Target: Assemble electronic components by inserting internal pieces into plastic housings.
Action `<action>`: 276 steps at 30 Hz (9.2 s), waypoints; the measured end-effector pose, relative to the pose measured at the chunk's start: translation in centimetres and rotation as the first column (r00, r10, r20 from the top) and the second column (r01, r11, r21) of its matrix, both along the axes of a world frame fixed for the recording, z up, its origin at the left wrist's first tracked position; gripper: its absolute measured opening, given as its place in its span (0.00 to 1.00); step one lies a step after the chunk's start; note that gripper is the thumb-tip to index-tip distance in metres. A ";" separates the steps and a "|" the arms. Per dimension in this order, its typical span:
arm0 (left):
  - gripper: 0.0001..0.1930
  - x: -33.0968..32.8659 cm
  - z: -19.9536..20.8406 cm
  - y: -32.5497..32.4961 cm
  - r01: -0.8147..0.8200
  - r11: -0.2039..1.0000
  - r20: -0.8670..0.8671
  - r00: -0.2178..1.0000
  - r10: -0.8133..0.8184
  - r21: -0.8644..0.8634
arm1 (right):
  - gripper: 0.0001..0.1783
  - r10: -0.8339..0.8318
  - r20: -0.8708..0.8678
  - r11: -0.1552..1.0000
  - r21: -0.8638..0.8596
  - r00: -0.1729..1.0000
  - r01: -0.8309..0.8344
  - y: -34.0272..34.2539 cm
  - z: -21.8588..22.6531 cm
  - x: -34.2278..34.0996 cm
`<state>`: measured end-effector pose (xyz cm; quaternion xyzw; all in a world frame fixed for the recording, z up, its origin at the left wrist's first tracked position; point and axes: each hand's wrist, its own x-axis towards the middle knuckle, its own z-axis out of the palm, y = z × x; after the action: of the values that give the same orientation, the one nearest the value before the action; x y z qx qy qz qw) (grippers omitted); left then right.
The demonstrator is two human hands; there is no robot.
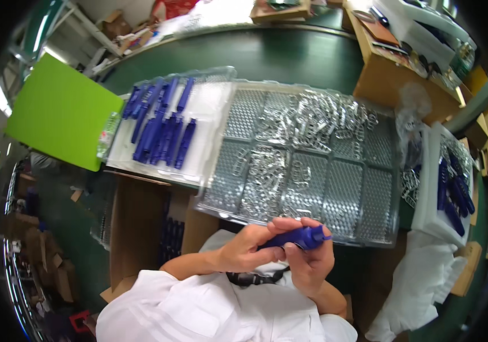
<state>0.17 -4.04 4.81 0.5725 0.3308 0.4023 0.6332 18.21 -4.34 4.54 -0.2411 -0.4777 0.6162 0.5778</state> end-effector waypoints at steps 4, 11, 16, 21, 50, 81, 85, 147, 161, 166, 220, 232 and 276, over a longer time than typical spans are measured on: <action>0.11 -0.1 0.7 -2.4 -0.073 0.997 -0.028 0.997 0.074 0.020 | 0.29 0.053 -0.018 0.998 0.020 0.998 -0.053 -1.0 0.5 -0.5; 0.22 0.3 1.4 -3.9 -0.150 0.988 -0.076 0.986 0.152 0.023 | 0.28 -0.033 0.094 0.998 0.061 0.995 0.028 -2.5 1.2 -1.5; 0.21 0.3 1.1 -3.4 -0.172 0.981 0.055 0.983 0.177 -0.089 | 0.27 -0.155 0.165 0.985 0.107 0.974 0.139 -2.3 1.9 -2.8; 0.18 0.0 1.3 -3.4 -0.166 0.977 0.122 0.976 0.182 -0.136 | 0.28 -0.151 0.194 0.983 0.133 0.969 0.126 -2.2 2.8 -3.5; 0.10 -6.9 -0.3 5.7 -0.246 0.953 0.077 0.962 0.263 -0.175 | 0.28 -0.189 0.166 0.981 -0.013 0.968 0.194 5.7 2.5 -11.6; 0.29 4.7 1.8 8.5 -0.035 0.766 -0.500 0.738 0.453 0.642 | 0.33 -0.171 -0.477 0.848 -0.516 0.862 -0.117 5.5 -1.2 2.1; 0.23 4.5 2.3 9.0 -0.101 0.834 -0.397 0.844 0.360 0.542 | 0.26 -0.147 -0.477 0.793 -0.580 0.867 -0.185 6.0 -1.7 3.6; 0.22 -1.6 -1.6 7.1 -0.149 0.913 0.499 0.798 0.337 -0.379 | 0.12 0.053 0.387 0.998 -0.001 0.920 -0.057 10.6 2.9 2.4; 0.24 -2.3 -1.7 6.3 -0.262 0.765 0.016 0.950 0.312 0.588 | 0.12 0.258 0.439 0.891 -0.452 0.861 -0.037 10.0 3.8 2.7; 0.31 -3.0 -0.6 5.7 -0.056 0.952 0.302 0.941 0.151 -0.302 | 0.17 -0.054 0.482 0.998 0.003 0.875 0.060 9.6 4.1 4.5; 0.11 -0.1 -2.1 5.9 -0.248 0.964 -0.147 0.961 0.233 -0.095 | 0.18 -0.330 0.821 0.944 0.278 0.466 0.177 7.7 2.1 -0.5; 0.08 -1.4 -3.4 6.7 -0.222 0.974 -0.236 0.950 0.207 -0.040 | 0.16 -0.456 0.820 0.890 0.429 0.345 0.157 8.1 1.5 -1.7; 0.36 -22.5 1.1 43.1 -0.527 0.496 -0.289 0.427 0.857 0.690 | 0.22 -0.439 0.746 0.896 0.321 0.502 0.307 7.2 -1.5 6.8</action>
<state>-22.33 39.02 5.86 0.6100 0.6098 0.4993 0.0823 25.01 2.86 3.07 -0.5464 -0.6655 0.2639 0.4346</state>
